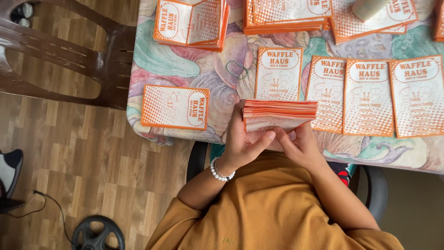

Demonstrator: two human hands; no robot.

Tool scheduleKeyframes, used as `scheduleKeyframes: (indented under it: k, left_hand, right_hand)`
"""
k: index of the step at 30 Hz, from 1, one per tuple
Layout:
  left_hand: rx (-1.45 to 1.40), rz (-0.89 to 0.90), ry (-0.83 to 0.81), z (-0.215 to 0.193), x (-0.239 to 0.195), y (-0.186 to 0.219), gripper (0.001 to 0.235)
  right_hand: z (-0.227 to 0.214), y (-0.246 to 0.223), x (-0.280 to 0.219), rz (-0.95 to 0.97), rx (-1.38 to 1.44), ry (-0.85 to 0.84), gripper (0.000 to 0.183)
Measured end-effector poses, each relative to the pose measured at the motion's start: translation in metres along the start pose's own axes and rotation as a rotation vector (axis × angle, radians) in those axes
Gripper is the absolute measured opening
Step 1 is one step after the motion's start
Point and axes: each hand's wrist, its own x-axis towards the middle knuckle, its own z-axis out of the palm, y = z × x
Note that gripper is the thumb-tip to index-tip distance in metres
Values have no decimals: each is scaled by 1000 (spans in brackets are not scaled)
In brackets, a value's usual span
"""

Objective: Folding and stacking printed paper bags at a high rate of speed on a work table.

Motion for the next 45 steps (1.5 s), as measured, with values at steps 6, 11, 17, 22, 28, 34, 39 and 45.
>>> scheduleKeyframes:
  k: [6, 11, 17, 22, 28, 34, 39, 45]
  left_hand:
    - [85, -178, 86, -12, -9, -6, 30]
    - [50, -283, 79, -29, -21, -21, 32]
    - [99, -309, 104, -38, -28, -25, 25]
    - [50, -383, 217, -71, -61, -73, 25]
    - [-2, -335, 319, -72, -61, -80, 13]
    - [108, -302, 254, -27, -17, 1, 15]
    - [62, -363, 304, -32, -28, -7, 20]
    - [61, -332, 317, -27, -24, 5, 21]
  right_hand:
    - [-19, -36, 15, 71, 77, -225, 37]
    - [-18, -18, 4, 160, 128, 48, 13]
    - [-19, -14, 6, 276, 171, 249, 13]
    - [-38, -10, 27, 241, 88, 452, 28]
    - [-26, -55, 50, -131, -840, 410, 72]
    - [-10, -44, 28, 271, -88, 2, 21]
    - [-13, -29, 27, 398, -74, 222, 6]
    - [-5, -55, 38, 415, 199, 279, 45]
